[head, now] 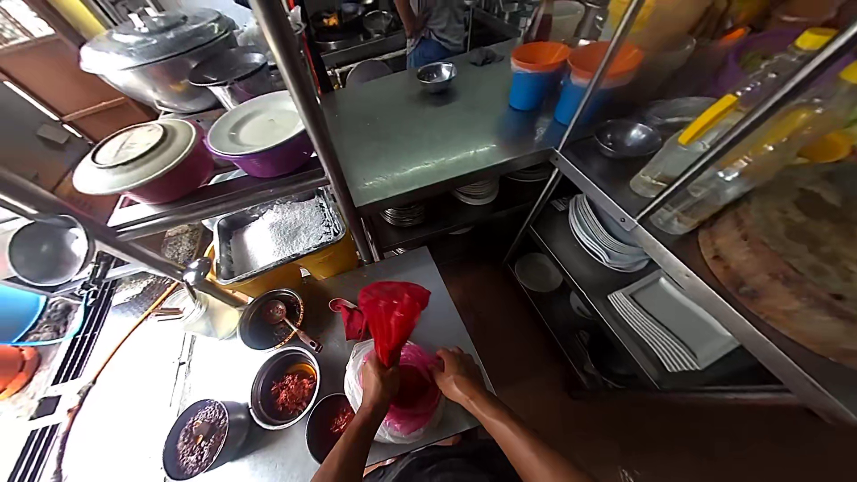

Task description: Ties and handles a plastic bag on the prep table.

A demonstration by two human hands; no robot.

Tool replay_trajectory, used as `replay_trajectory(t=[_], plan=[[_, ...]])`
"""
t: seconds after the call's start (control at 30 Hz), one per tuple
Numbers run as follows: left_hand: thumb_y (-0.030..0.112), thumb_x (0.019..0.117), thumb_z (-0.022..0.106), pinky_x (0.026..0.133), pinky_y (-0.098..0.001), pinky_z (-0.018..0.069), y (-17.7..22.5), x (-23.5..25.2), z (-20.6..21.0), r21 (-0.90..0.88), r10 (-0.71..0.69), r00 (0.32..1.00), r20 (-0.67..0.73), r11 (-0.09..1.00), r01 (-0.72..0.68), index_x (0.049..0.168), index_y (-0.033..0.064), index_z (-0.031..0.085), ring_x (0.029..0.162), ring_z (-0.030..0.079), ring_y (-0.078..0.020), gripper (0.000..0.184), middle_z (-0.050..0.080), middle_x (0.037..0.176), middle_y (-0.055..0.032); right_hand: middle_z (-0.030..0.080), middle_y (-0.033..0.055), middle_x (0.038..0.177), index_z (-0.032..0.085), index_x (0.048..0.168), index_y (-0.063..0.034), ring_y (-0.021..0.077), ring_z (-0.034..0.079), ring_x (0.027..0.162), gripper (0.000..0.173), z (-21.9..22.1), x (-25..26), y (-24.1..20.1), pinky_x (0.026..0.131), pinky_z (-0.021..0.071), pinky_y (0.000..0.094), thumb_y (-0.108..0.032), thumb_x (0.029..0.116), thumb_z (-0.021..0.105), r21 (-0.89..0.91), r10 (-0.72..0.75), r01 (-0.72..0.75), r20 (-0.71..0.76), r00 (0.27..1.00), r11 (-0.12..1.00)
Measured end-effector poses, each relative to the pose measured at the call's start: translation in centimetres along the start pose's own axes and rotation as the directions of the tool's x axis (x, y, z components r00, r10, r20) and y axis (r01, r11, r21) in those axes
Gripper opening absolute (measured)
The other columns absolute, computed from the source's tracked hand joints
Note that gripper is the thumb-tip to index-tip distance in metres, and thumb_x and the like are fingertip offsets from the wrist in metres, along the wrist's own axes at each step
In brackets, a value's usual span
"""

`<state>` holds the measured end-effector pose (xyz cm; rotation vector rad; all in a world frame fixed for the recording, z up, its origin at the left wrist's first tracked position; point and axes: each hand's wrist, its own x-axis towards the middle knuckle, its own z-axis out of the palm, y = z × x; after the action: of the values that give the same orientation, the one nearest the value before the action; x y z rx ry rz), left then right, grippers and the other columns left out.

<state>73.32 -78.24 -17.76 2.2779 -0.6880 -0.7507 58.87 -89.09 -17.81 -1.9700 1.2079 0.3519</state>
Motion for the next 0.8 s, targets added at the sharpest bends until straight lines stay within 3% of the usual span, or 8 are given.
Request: replay_trajectory(t=[0.13, 0.2, 0.33, 0.43, 0.53, 0.6, 0.7, 0.8], plan=[[0.029, 0.0972, 0.064, 0.098, -0.0536, 0.0524, -0.7, -0.3, 0.6, 0.06, 0.068, 0.998, 0.015, 0.996, -0.069, 0.115, -0.0016, 0.07, 0.106, 0.07, -0.0332, 0.036, 0.074, 0.105, -0.0195, 0.048, 0.0147, 0.154, 0.048, 0.152, -0.0088, 0.0332, 0.042, 0.143, 0.102, -1.0, -0.8, -2.4, 0.114, 0.0358, 0.0582, -0.069, 0.0748, 0.075, 0.172, -0.356, 0.361, -0.06, 0.933, 0.917], [0.026, 0.0892, 0.068, 0.094, -0.0541, 0.0544, -1.2, -0.8, 1.6, 0.072, 0.201, 0.979, -0.025, 0.977, -0.199, 0.117, -0.0022, 0.07, 0.102, 0.072, -0.0336, 0.04, 0.074, 0.102, -0.0192, 0.067, 0.0098, 0.128, 0.065, 0.129, -0.0066, 0.0204, 0.059, 0.125, 0.085, 0.7, 0.5, -4.3, 0.109, 0.046, 0.0465, -0.061, 0.0677, 0.085, 0.425, -0.363, 0.396, -0.16, 0.918, 0.814], [0.03, 0.0902, 0.064, 0.11, -0.0529, 0.0436, -1.2, -1.0, 2.1, 0.132, 0.178, 0.982, 0.067, 0.974, -0.185, 0.142, -0.0046, 0.052, 0.119, 0.065, -0.0351, 0.063, 0.069, 0.122, -0.0205, 0.076, 0.0084, 0.097, 0.07, 0.107, 0.0018, 0.0131, 0.071, 0.096, 0.023, 3.2, 0.4, -8.1, 0.093, 0.0561, 0.0338, -0.019, 0.0979, 0.068, 0.787, -0.044, 0.291, -0.32, 0.946, 0.545], [0.044, 0.0903, 0.061, 0.116, -0.0483, 0.0363, -2.8, -1.0, 2.8, 0.178, 0.15, 0.985, 0.091, 0.97, -0.164, 0.129, 0.0081, 0.068, 0.134, 0.053, -0.0288, 0.053, 0.067, 0.131, -0.0101, 0.064, 0.0071, 0.07, 0.062, 0.09, 0.0003, 0.0166, 0.065, 0.068, 0.032, 2.9, -0.2, -9.1, 0.074, 0.0572, 0.035, -0.021, 0.1095, 0.05, 0.935, 0.167, 0.162, -0.222, 0.961, 0.315], [0.043, 0.0904, 0.064, 0.12, -0.0491, 0.0326, -4.8, -1.1, 3.6, 0.216, 0.271, 0.961, 0.058, 0.936, -0.277, 0.125, 0.0198, 0.074, 0.141, 0.047, -0.0284, 0.043, 0.066, 0.134, -0.0035, 0.031, -0.0046, 0.048, 0.037, 0.065, -0.0169, 0.0108, 0.034, 0.04, 0.05, 2.6, 0.4, -9.1, 0.046, 0.0406, 0.0279, -0.032, 0.1129, 0.037, 0.998, 0.232, 0.044, -0.054, 0.971, 0.048], [0.04, 0.0896, 0.067, 0.122, -0.0549, 0.0258, -5.4, -1.4, 3.8, 0.265, 0.341, 0.937, 0.072, 0.899, -0.348, 0.132, 0.0242, 0.07, 0.144, 0.045, -0.0308, 0.045, 0.064, 0.139, -0.0028, 0.028, -0.0054, 0.046, 0.034, 0.064, -0.0184, 0.0096, 0.03, 0.037, 0.052, 3.0, 0.7, -8.3, 0.041, 0.0354, 0.0264, -0.036, 0.1128, 0.036, 0.999, 0.249, -0.038, 0.043, 0.968, -0.022], [0.037, 0.0784, 0.077, 0.117, -0.0614, 0.0334, -5.8, -1.6, 4.2, 0.273, 0.456, 0.886, -0.082, 0.865, -0.42, 0.135, 0.0237, 0.067, 0.136, 0.052, -0.036, 0.059, 0.067, 0.134, -0.0069, 0.027, -0.005, 0.045, 0.033, 0.062, -0.0187, 0.0099, 0.03, 0.036, 0.053, 3.2, 0.7, -8.2, 0.04, 0.0352, 0.0263, -0.037, 0.1124, 0.036, 0.994, 0.214, -0.075, 0.09, 0.973, -0.078], [0.034, 0.0762, 0.078, 0.111, -0.0595, 0.0408, -5.8, -1.3, 4.4, 0.231, 0.488, 0.846, -0.212, 0.867, -0.442, 0.116, 0.0177, 0.076, 0.128, 0.06, -0.0332, 0.043, 0.071, 0.124, -0.0055, 0.035, -0.0034, 0.047, 0.038, 0.063, -0.0156, 0.0112, 0.038, 0.039, 0.049, 3.2, 0.3, -8.5, 0.046, 0.044, 0.0274, -0.025, 0.1118, 0.039, 0.998, 0.097, -0.017, 0.023, 0.995, -0.063]])
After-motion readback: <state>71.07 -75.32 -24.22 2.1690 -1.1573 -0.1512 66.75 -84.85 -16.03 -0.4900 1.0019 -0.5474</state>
